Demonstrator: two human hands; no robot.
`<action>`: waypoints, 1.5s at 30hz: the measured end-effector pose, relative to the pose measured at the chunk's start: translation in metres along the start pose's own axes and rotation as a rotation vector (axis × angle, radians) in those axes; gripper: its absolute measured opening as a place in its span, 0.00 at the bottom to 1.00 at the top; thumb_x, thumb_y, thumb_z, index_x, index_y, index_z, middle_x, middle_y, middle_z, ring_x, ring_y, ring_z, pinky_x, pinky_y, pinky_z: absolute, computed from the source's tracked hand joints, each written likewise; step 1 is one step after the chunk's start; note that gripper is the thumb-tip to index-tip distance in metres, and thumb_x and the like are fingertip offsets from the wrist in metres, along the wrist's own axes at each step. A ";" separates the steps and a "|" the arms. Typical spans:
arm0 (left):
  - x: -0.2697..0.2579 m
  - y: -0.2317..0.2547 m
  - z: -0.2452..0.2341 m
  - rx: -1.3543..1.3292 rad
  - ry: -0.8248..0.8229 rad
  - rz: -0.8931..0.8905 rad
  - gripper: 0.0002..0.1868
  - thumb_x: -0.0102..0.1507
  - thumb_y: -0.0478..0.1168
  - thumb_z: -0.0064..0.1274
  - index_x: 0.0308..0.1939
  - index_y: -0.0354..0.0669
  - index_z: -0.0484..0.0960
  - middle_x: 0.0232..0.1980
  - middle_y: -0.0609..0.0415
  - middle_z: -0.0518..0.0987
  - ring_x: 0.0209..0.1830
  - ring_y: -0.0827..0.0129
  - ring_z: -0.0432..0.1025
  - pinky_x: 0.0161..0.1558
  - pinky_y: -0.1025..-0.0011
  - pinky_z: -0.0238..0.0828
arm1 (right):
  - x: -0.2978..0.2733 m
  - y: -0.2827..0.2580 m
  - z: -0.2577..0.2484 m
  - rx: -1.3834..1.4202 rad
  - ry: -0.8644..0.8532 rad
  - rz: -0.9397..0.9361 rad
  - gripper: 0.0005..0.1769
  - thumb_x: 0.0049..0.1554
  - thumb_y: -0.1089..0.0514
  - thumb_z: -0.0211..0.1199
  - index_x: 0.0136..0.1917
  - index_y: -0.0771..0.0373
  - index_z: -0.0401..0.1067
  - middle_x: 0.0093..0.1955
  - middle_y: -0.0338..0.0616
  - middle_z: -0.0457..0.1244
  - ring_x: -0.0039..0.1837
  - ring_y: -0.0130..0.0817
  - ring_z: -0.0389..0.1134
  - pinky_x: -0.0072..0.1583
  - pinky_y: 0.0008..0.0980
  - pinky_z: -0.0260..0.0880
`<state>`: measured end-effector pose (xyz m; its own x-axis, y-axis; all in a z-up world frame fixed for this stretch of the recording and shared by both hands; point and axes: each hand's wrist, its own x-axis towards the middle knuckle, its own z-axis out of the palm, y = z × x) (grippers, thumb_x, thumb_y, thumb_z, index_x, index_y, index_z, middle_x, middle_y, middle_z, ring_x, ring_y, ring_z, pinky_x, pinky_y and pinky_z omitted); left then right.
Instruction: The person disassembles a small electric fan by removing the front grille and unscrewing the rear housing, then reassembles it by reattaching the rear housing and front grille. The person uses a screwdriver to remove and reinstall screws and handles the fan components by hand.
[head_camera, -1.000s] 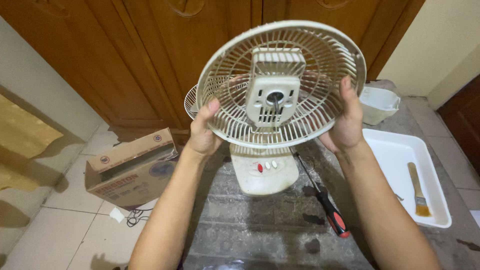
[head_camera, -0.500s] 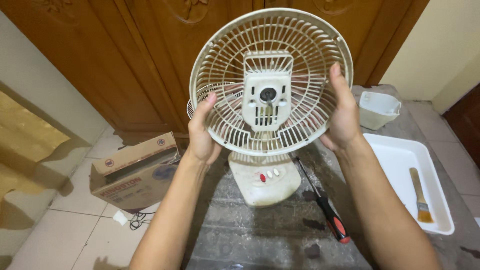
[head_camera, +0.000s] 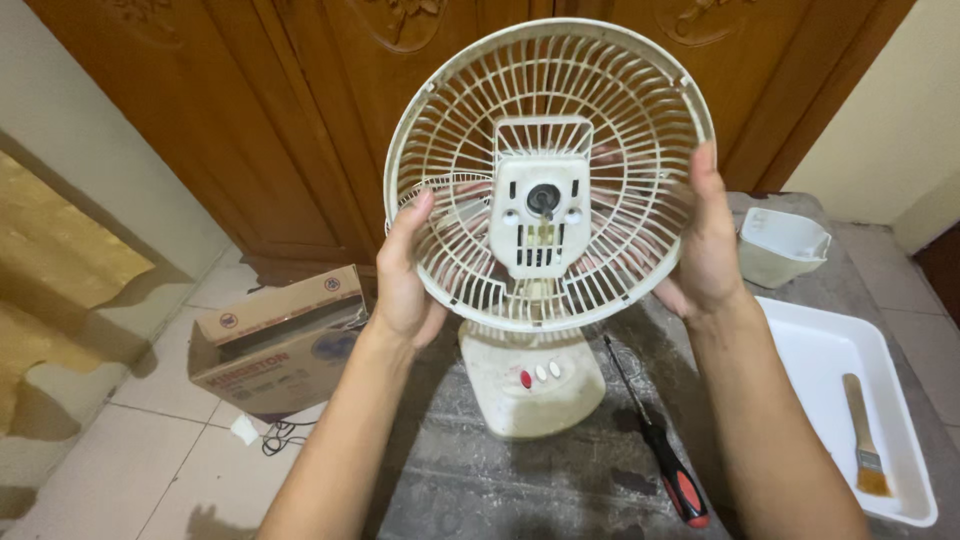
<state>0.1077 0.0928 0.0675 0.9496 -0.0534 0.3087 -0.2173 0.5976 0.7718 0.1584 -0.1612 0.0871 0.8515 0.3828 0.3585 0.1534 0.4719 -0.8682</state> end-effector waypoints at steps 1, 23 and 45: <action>0.001 0.001 -0.001 0.001 0.016 0.013 0.33 0.69 0.57 0.41 0.65 0.30 0.73 0.62 0.38 0.78 0.63 0.55 0.74 0.67 0.58 0.70 | 0.000 0.005 -0.001 0.027 -0.044 -0.039 0.53 0.58 0.22 0.46 0.74 0.71 0.60 0.71 0.61 0.61 0.71 0.48 0.66 0.72 0.48 0.69; -0.027 0.004 0.015 0.901 0.400 1.013 0.34 0.74 0.53 0.57 0.75 0.42 0.59 0.71 0.49 0.65 0.72 0.64 0.61 0.75 0.66 0.59 | 0.009 0.029 0.003 0.212 -0.220 -0.102 0.63 0.58 0.17 0.45 0.81 0.74 0.53 0.77 0.63 0.57 0.75 0.49 0.63 0.74 0.51 0.68; -0.015 0.008 0.052 1.721 0.082 1.113 0.12 0.66 0.35 0.64 0.52 0.41 0.81 0.52 0.54 0.77 0.54 0.59 0.71 0.56 0.61 0.69 | 0.002 0.037 -0.007 -0.194 0.020 -0.244 0.55 0.59 0.15 0.43 0.70 0.68 0.63 0.69 0.61 0.62 0.71 0.46 0.67 0.73 0.48 0.72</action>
<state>0.0802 0.0570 0.0977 0.2809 -0.2179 0.9347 -0.4860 -0.8721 -0.0573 0.1691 -0.1485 0.0535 0.7872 0.2600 0.5592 0.4458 0.3865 -0.8074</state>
